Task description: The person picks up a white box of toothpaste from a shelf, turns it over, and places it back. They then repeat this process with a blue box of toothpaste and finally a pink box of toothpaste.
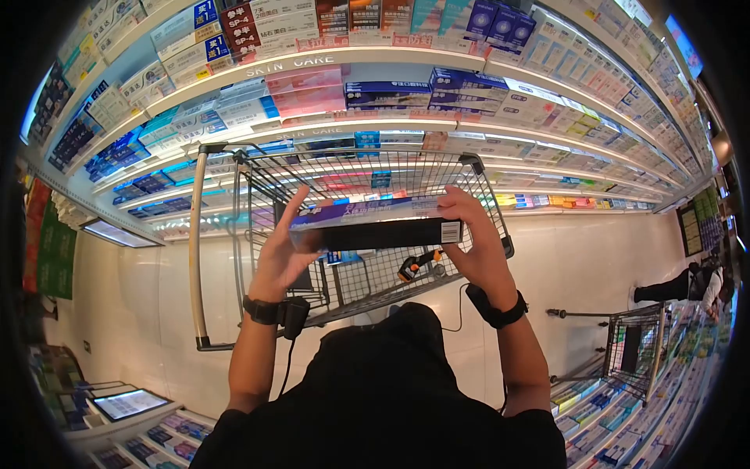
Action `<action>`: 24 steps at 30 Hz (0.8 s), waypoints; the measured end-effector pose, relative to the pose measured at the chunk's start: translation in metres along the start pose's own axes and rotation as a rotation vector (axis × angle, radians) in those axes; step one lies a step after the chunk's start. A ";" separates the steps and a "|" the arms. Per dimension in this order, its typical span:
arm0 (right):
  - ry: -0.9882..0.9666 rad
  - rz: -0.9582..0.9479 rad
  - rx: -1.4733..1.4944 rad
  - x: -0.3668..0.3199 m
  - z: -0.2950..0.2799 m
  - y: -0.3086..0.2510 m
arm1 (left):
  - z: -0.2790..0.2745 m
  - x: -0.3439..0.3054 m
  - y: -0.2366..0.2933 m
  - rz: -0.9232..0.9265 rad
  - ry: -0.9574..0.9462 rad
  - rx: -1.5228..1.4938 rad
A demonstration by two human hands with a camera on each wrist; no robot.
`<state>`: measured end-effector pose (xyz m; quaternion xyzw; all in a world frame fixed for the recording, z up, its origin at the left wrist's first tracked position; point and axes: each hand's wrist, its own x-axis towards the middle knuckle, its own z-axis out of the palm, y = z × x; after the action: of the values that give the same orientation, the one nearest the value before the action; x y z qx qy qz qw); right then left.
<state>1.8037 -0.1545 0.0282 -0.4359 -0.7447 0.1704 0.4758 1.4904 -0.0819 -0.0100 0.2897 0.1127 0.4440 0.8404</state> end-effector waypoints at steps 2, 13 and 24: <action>-0.004 -0.111 -0.092 0.000 -0.003 -0.003 | -0.002 0.006 -0.004 -0.061 0.099 0.076; 0.080 0.564 0.619 0.011 -0.015 0.023 | 0.006 0.039 -0.015 0.085 0.115 0.318; 0.059 0.498 0.854 0.052 -0.014 0.130 | 0.023 0.141 0.031 -0.265 -0.141 1.608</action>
<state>1.8708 -0.0414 -0.0230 -0.3713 -0.4680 0.5563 0.5776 1.5612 0.0374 0.0368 0.8156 0.3769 0.1052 0.4262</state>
